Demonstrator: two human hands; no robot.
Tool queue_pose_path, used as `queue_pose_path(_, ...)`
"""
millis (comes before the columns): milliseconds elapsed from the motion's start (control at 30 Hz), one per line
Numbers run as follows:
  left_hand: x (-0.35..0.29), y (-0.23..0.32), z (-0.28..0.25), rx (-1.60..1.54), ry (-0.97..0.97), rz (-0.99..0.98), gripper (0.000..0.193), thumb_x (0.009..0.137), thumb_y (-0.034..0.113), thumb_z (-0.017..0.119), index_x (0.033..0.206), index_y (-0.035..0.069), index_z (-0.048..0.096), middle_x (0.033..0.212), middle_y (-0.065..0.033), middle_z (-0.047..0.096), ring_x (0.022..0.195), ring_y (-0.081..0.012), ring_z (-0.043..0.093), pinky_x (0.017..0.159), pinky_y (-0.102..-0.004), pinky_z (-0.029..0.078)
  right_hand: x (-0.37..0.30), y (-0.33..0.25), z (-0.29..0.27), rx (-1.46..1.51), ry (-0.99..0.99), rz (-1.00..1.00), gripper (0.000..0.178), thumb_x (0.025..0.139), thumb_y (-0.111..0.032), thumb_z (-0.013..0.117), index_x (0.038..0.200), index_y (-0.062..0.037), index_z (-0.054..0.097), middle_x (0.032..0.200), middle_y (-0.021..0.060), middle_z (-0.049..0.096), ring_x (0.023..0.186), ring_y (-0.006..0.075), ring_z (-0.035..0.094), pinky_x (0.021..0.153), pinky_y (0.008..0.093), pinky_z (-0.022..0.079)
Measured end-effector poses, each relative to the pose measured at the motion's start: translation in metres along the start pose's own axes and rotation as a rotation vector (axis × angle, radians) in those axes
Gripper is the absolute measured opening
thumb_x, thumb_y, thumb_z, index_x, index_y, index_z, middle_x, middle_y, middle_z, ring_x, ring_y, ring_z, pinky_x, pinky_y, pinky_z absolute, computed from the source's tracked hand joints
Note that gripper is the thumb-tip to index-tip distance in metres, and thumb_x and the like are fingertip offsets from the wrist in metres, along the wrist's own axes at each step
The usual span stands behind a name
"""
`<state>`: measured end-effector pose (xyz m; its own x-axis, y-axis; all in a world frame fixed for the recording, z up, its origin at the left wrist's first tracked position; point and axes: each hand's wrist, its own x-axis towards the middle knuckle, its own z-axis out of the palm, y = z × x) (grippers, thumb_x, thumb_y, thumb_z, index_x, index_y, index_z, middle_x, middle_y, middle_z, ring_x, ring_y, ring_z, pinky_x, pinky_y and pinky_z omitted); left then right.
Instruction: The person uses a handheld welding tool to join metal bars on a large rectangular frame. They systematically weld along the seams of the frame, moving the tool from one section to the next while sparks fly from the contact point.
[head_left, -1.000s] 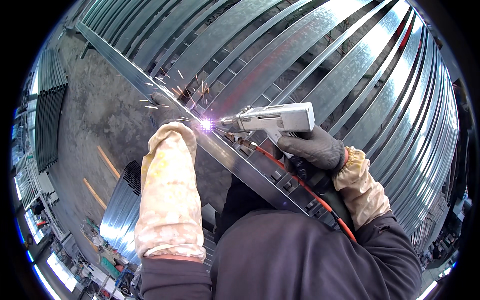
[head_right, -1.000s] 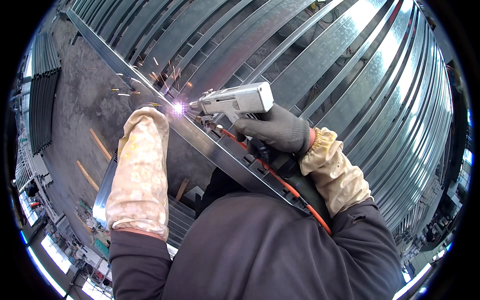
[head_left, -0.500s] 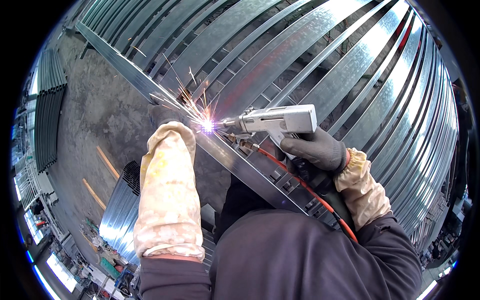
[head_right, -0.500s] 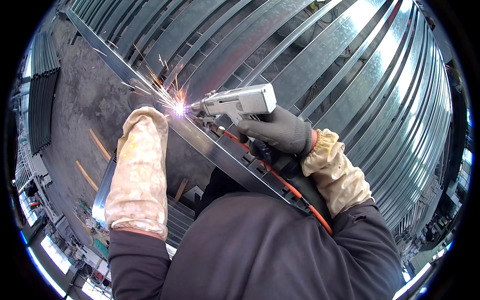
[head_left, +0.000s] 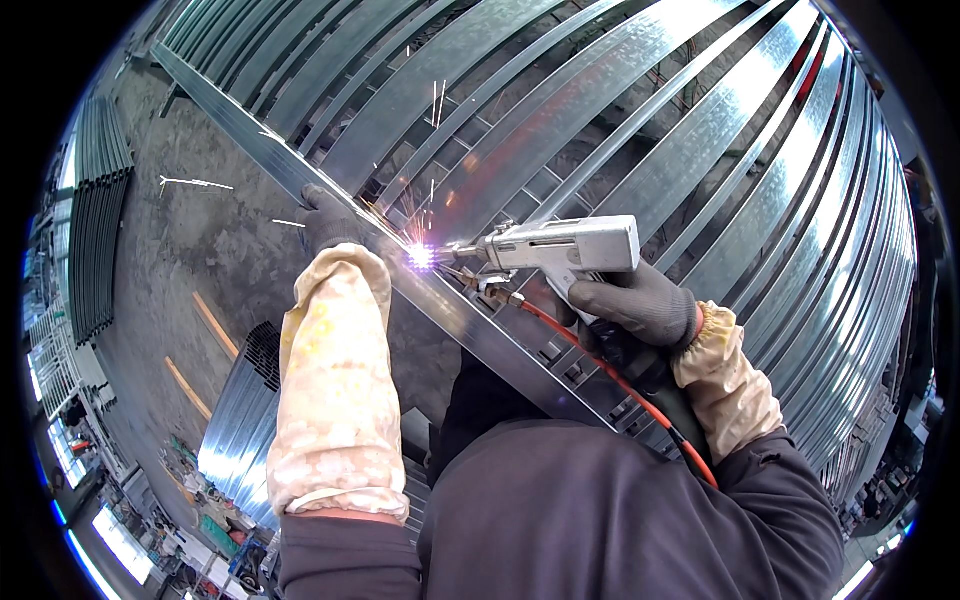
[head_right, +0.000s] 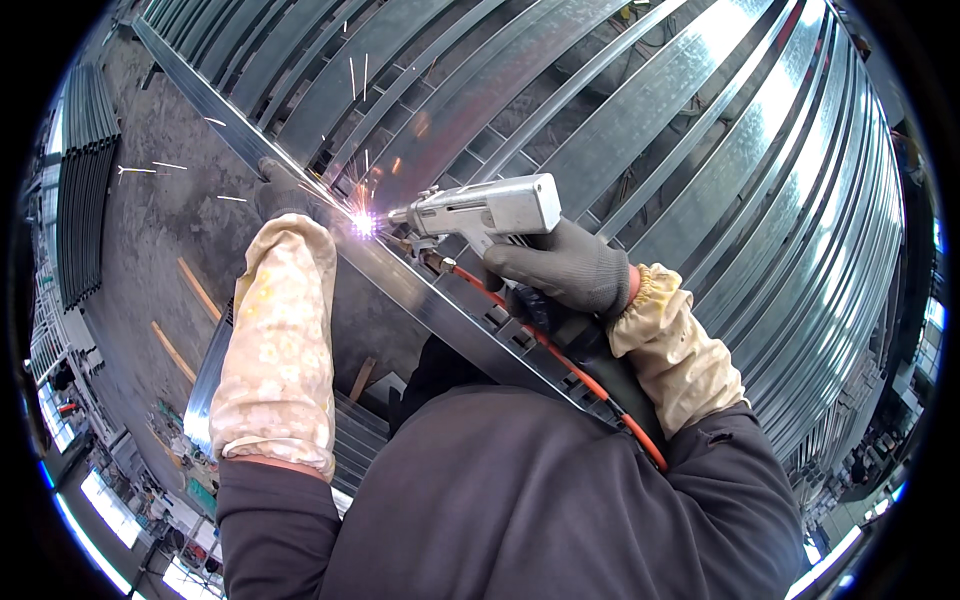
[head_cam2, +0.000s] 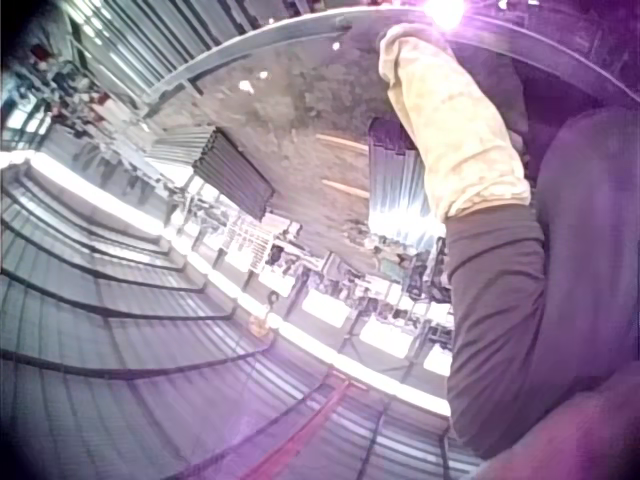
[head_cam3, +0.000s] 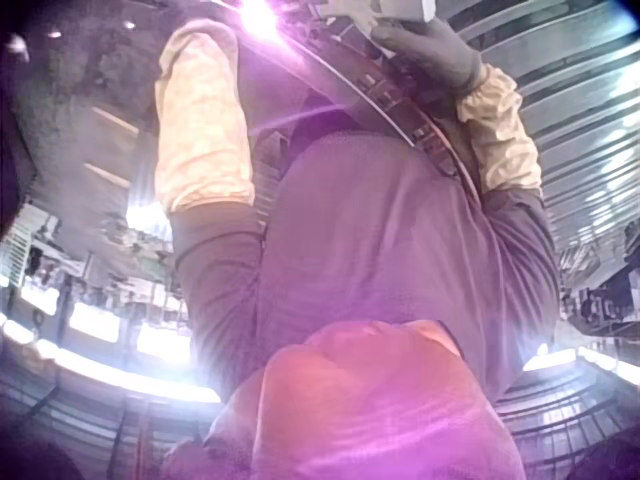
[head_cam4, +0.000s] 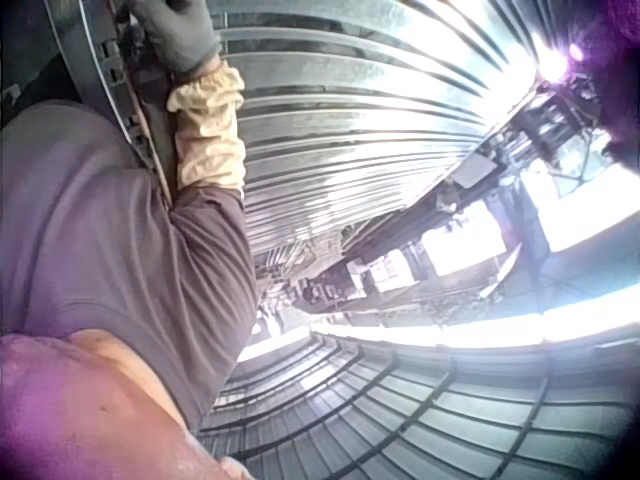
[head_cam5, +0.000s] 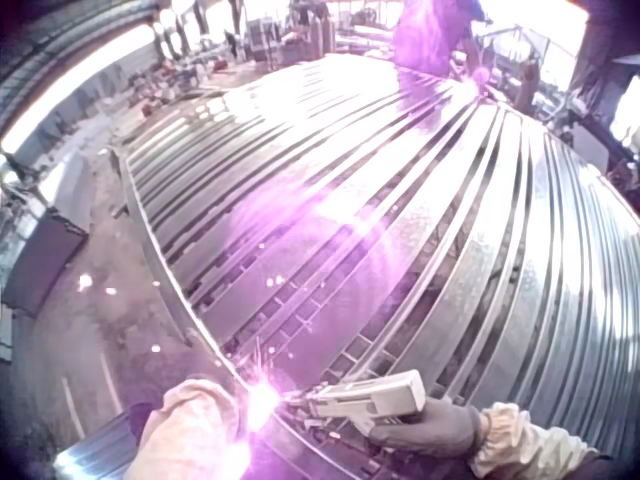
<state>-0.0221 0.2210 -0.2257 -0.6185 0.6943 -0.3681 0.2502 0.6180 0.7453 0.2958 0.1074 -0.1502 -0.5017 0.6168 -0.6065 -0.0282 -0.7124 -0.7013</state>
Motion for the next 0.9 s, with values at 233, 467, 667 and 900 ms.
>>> queue_pose_path(233, 0.072, -0.058, 0.017, 0.117, 0.154, -0.152, 0.077, 0.099, 0.055, 0.035, 0.125, -0.014, 0.055, 0.119, -0.0326, 0.063, 0.112, -0.0449, 0.062, 0.095, -0.0479, 0.051, 0.003, 0.005, 0.000, 0.002, -0.013, 0.006, 0.048, 0.095, -0.029, 0.067, 0.129, 0.0027, 0.053, 0.091, 0.0078, 0.065, 0.069, 0.0098, 0.064, 0.060, 0.0254, 0.053)
queue_pose_path(467, 0.048, -0.039, 0.013, 0.044, 0.138, -0.132, 0.077, 0.099, 0.055, 0.034, 0.127, -0.014, 0.054, 0.121, -0.0329, 0.062, 0.113, -0.0459, 0.061, 0.096, -0.0484, 0.050, 0.001, 0.006, -0.001, 0.004, -0.022, 0.024, 0.048, 0.095, -0.029, 0.067, 0.128, 0.0037, 0.053, 0.090, 0.0081, 0.065, 0.069, 0.0103, 0.064, 0.060, 0.0260, 0.053)
queue_pose_path(667, 0.065, -0.052, 0.013, 0.095, 0.161, -0.093, 0.077, 0.100, 0.055, 0.034, 0.128, -0.013, 0.053, 0.122, -0.0332, 0.062, 0.115, -0.0464, 0.060, 0.097, -0.0488, 0.050, -0.001, 0.006, -0.001, 0.008, -0.033, 0.011, 0.047, 0.095, -0.028, 0.067, 0.126, 0.0045, 0.053, 0.088, 0.0086, 0.065, 0.067, 0.0110, 0.065, 0.058, 0.0256, 0.053)
queue_pose_path(900, 0.067, -0.053, 0.018, 0.176, 0.200, -0.072, 0.077, 0.100, 0.055, 0.034, 0.129, -0.014, 0.053, 0.123, -0.0337, 0.061, 0.117, -0.0468, 0.059, 0.100, -0.0498, 0.047, -0.003, 0.012, -0.004, 0.014, -0.013, -0.012, 0.045, 0.095, -0.027, 0.067, 0.124, 0.0045, 0.054, 0.089, 0.0097, 0.066, 0.066, 0.0122, 0.066, 0.057, 0.0259, 0.054)
